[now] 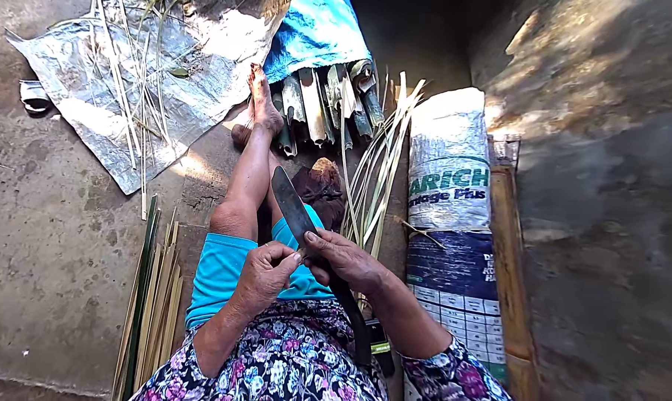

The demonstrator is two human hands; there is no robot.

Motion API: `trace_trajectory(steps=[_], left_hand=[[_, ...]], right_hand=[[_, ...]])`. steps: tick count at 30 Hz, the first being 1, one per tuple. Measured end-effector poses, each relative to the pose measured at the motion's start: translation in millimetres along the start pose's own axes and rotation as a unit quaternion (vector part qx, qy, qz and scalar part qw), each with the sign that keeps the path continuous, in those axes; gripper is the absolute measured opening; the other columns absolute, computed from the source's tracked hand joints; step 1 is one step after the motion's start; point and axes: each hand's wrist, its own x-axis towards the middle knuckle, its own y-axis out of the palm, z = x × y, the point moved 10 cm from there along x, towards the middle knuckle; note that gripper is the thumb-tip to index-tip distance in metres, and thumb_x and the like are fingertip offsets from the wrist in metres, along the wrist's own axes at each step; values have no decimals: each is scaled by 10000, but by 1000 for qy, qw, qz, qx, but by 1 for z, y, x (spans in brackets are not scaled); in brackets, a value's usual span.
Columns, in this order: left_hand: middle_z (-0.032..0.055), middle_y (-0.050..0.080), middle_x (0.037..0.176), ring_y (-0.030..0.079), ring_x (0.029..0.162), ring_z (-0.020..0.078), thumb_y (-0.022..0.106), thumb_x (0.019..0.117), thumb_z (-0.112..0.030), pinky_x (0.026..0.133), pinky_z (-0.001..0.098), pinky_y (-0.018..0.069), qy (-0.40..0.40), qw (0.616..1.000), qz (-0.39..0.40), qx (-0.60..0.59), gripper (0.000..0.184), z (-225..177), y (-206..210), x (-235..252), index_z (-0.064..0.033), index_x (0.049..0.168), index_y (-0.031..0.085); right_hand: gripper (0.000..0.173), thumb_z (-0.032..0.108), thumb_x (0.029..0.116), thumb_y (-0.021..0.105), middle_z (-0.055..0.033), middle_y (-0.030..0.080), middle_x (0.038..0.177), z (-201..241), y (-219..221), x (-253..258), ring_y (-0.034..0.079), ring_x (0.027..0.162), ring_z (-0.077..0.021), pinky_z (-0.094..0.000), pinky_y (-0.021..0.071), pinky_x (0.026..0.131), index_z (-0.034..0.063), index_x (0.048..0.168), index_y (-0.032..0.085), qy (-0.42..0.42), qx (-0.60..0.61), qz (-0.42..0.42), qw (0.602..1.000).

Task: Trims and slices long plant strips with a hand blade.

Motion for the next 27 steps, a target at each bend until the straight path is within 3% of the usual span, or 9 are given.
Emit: trace_trajectory(steps=[6,10,12,17,22,27], left_hand=[[15,661,831,608,627,16,639,916,-11,574,157,541,-2,997,-54,49,93,-9,-7,2,17,895,725],[21,646,811,591,668,-7,647,901,-35,610,123,507,105,979,-108,138,106,-22,-8,2,18,887,738],[33,664,825,604,697,-5,648,897,-40,630,125,513,123,971,-120,165,117,-26,-9,3,19,901,749],[41,653,809,596,700,-9,646,899,-57,641,116,503,124,967,-108,194,134,-26,-9,2,16,901,758],[29,647,782,571,723,-19,638,894,-78,665,109,461,118,963,-89,225,148,-24,-6,2,2,854,756],[24,636,789,558,723,-26,637,902,-79,663,105,446,73,975,-40,206,150,-20,0,2,9,858,750]], right_hand=[[243,228,1112,351,51,584,777,14,-4,-2,479,495,5,-141,450,478,86,1063,542,-73,-61,-112,989],[250,201,1106,359,71,571,761,21,-3,-5,451,491,25,-132,427,479,71,1067,569,-122,-110,-156,974],[264,190,1101,366,83,571,779,22,-3,-4,450,511,34,-128,423,495,56,1133,590,-128,-133,-155,970],[250,198,1102,359,84,562,793,22,0,-3,458,535,39,-120,423,512,61,1169,557,-114,-164,-127,972],[213,196,1102,352,104,509,694,14,0,-5,451,534,37,-122,396,508,94,1112,539,-92,-148,-94,980],[204,212,1100,344,101,505,699,6,-1,-11,433,523,29,-123,376,490,107,1130,516,-62,-122,-52,989]])
